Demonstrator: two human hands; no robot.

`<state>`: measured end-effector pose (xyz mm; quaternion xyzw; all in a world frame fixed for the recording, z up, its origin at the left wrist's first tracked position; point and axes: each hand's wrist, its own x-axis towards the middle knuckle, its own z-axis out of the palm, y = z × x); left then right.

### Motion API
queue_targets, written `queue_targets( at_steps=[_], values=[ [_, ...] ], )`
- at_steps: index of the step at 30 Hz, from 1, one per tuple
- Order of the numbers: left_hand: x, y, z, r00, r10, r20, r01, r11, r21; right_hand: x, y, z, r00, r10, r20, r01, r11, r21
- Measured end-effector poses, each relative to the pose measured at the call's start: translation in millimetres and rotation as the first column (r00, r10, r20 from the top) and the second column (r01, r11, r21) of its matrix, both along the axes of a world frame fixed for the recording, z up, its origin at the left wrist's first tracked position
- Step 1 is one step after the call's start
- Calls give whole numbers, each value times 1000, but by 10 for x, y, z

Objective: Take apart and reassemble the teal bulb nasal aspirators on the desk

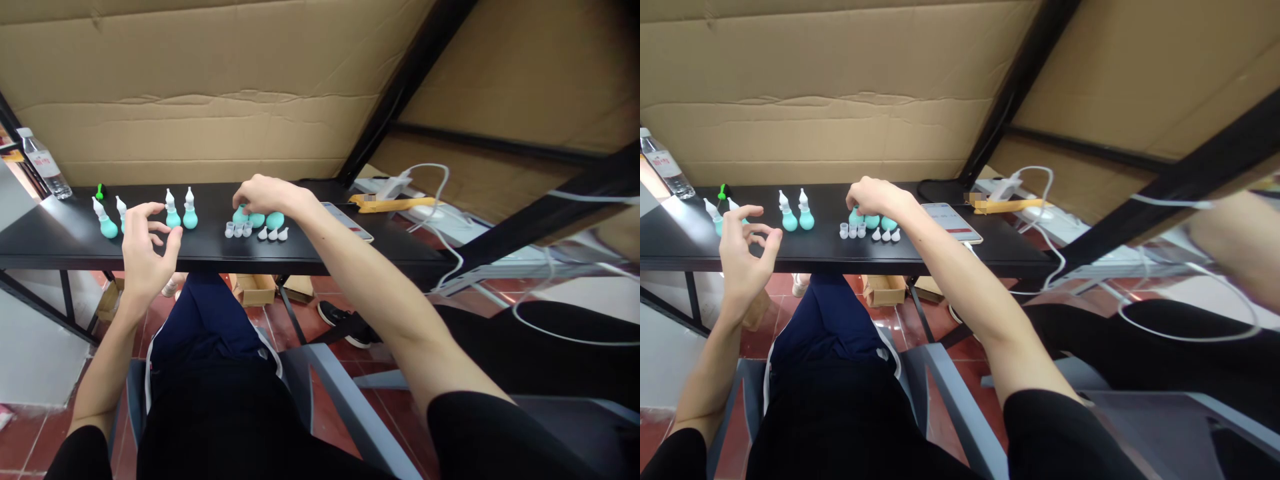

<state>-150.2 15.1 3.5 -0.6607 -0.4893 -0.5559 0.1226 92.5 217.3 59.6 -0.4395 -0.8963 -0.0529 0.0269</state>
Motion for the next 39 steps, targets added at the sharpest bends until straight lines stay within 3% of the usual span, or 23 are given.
queue_targets(
  at_steps=[7,13,18,22,25,28,30,34,37,39],
  values=[
    [-14,12,-17,1000,-10,-4,10,1000,3,-21,-102,79,999,-17,34,18,1000,-24],
    [-18,23,-24,1000,-22,5,22,1000,11,-58,-127,139,999,25,-40,-24,1000,14],
    [-25,40,-32,1000,-22,12,22,1000,18,-351,-251,197,949,144,-281,-105,983,150],
    [-26,17,-7,1000,-16,8,15,1000,22,-706,-336,196,900,246,-359,-182,962,204],
    [-25,-10,14,1000,-11,9,11,1000,-1,-877,-364,167,913,230,-337,-177,968,180],
    [-19,-8,-1,999,-53,-7,53,997,-64,-846,-423,130,909,203,-364,-155,975,157],
    [-1,14,-34,996,-75,-47,70,993,-91,-705,-542,102,851,246,-463,-176,966,189],
    [76,49,-97,980,-35,-197,31,999,-22,-294,-1046,54,626,381,-680,-305,923,236],
    [132,16,-104,934,-160,-321,154,987,-45,-54,-1477,51,492,432,-756,-431,875,220],
    [153,-28,-86,890,-272,-366,265,962,-71,38,-1656,59,432,403,-807,-488,857,166]
  ],
)
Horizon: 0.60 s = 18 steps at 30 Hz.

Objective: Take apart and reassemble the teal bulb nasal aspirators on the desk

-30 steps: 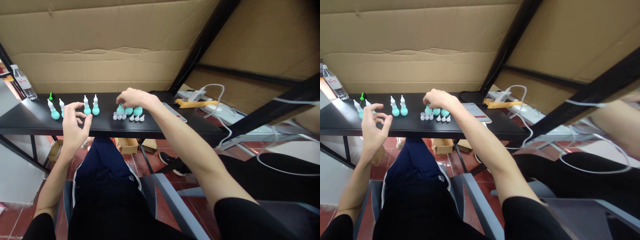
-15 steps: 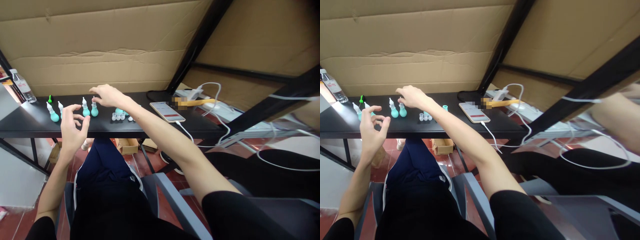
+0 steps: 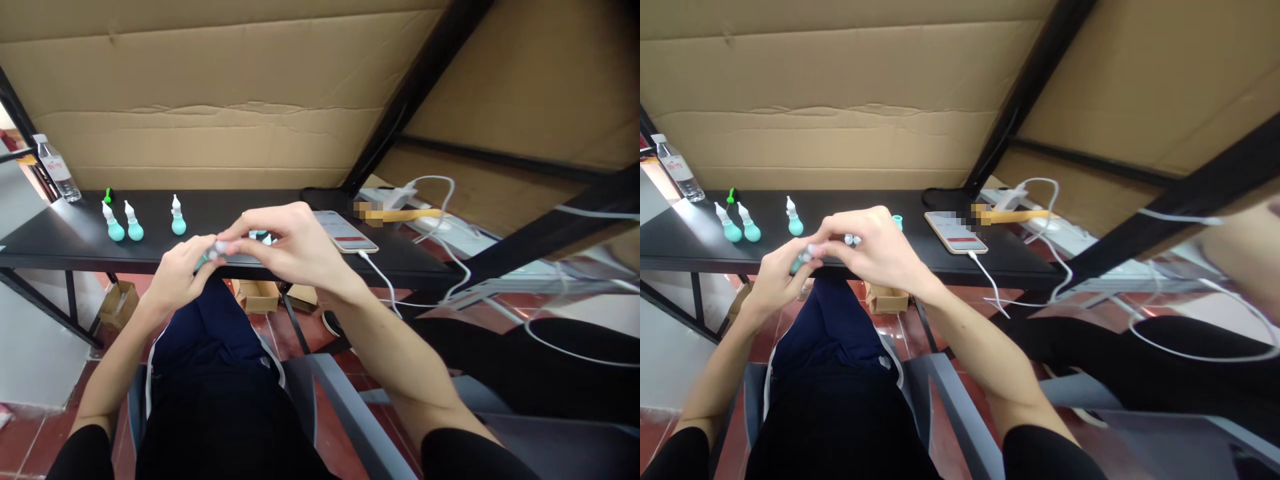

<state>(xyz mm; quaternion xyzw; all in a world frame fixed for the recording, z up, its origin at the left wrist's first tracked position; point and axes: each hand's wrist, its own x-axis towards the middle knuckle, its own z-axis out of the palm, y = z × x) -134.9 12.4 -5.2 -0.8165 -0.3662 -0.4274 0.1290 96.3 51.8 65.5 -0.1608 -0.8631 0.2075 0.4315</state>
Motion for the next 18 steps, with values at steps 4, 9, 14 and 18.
queue_targets(
  at_steps=[4,9,14,18],
  values=[
    [12,-69,54,989,-89,-115,100,991,90,161,-25,-53,990,85,-113,-108,969,-224],
    [9,-81,80,996,-31,-85,40,994,105,617,274,-433,845,-439,-304,394,897,-201],
    [-30,-109,84,1000,29,5,-29,999,-18,996,682,-877,596,-803,1,800,594,-81],
    [-32,-134,91,991,108,77,-98,987,-125,962,853,-1040,576,-784,232,796,602,60]
  ],
)
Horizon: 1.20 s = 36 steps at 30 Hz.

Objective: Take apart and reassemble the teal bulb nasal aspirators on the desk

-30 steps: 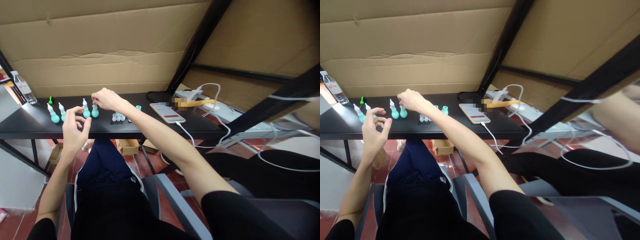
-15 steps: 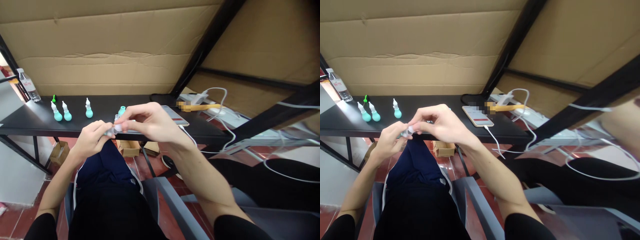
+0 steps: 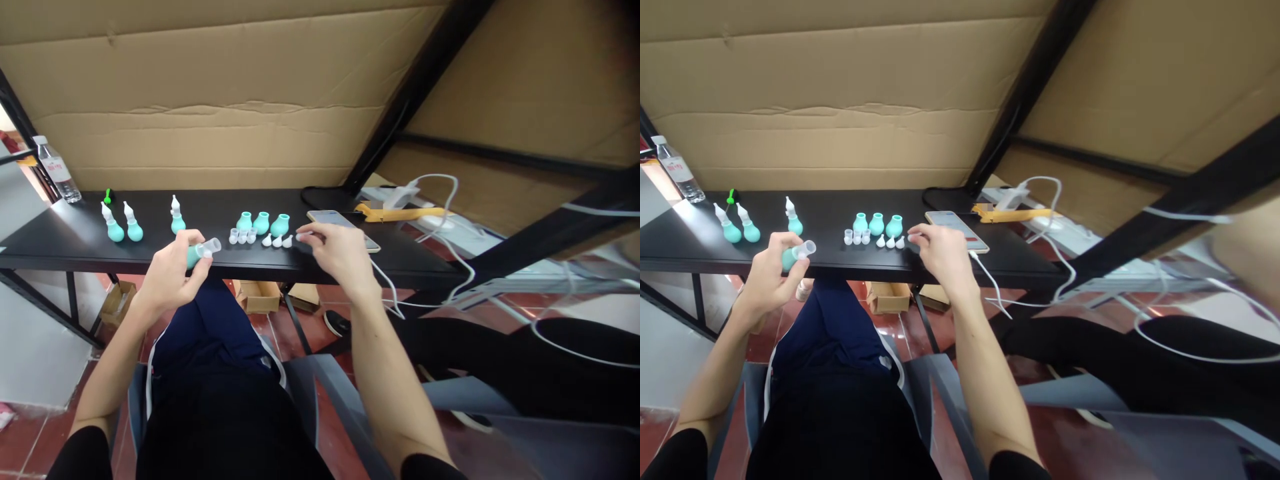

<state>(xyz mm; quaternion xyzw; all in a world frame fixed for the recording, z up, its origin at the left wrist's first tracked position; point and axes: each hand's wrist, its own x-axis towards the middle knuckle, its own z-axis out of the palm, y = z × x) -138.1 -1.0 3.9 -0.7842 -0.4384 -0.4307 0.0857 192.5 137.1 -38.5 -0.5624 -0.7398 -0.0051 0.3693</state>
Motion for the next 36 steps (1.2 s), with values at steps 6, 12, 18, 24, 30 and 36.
queue_targets(
  at_steps=[6,12,18,24,30,36],
  values=[
    [38,10,15,1000,21,-11,-20,999,34,-107,36,-75,991,13,129,-2,997,-83],
    [67,1,31,999,25,-25,-25,1000,13,-65,33,-61,997,29,71,-18,989,-146],
    [49,40,1,995,41,-92,-37,998,42,-196,-188,105,999,28,16,-30,994,108],
    [97,34,-24,965,56,-255,-49,998,34,-517,-812,400,856,466,-225,-451,885,119],
    [195,31,-132,909,60,-413,-62,998,9,-907,-1080,334,681,657,-323,-677,733,63],
    [265,62,-220,922,117,-369,-119,993,17,-983,-1053,276,726,579,-372,-602,796,64]
  ],
)
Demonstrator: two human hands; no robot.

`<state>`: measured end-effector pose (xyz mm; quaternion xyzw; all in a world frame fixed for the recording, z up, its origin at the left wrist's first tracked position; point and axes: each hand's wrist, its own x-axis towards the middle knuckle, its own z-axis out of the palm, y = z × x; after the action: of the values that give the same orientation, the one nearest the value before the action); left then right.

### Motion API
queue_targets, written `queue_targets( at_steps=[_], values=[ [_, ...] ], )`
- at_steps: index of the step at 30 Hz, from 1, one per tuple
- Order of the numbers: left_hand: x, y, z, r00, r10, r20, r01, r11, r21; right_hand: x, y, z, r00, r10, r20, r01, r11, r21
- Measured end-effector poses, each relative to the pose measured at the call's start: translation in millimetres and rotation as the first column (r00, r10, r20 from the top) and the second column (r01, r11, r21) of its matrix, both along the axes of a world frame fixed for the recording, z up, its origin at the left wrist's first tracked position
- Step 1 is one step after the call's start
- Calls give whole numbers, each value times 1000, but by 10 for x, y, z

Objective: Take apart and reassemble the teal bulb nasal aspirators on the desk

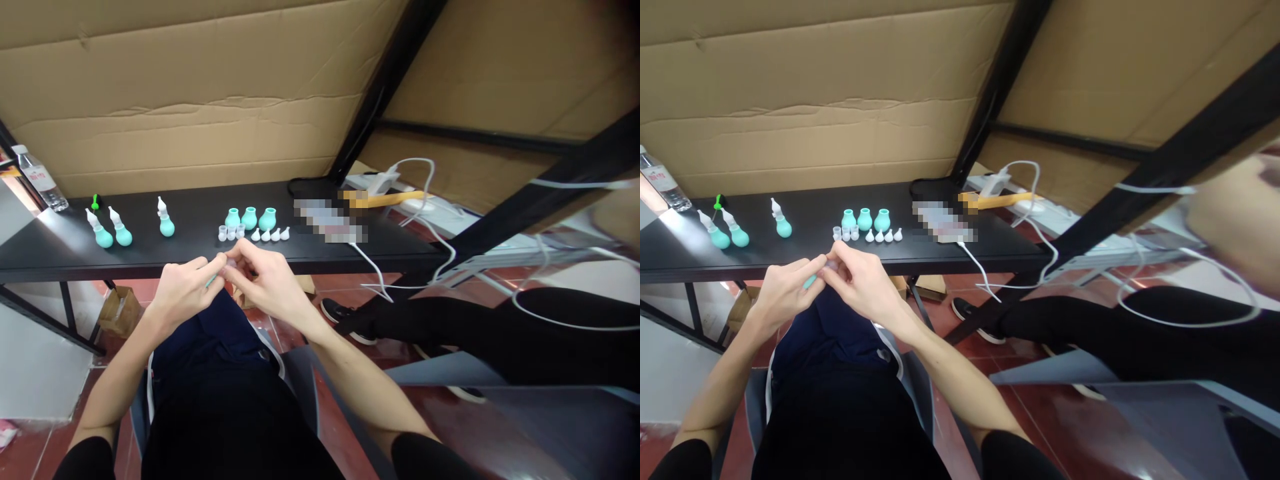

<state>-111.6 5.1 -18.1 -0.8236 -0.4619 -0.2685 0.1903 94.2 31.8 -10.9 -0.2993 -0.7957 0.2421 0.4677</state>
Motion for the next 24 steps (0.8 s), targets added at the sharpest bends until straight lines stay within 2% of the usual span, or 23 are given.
queue_targets(
  at_steps=[8,16,24],
  values=[
    [-6,-5,12,1000,19,13,-18,998,-56,-26,-7,-18,997,-8,-76,2,997,-76],
    [2,20,-19,998,8,63,-4,998,-61,-43,10,-42,995,-8,-101,-1,997,-79],
    [7,20,-16,999,11,44,-8,998,-63,-72,-28,-43,993,-41,-112,34,997,-66]
  ],
)
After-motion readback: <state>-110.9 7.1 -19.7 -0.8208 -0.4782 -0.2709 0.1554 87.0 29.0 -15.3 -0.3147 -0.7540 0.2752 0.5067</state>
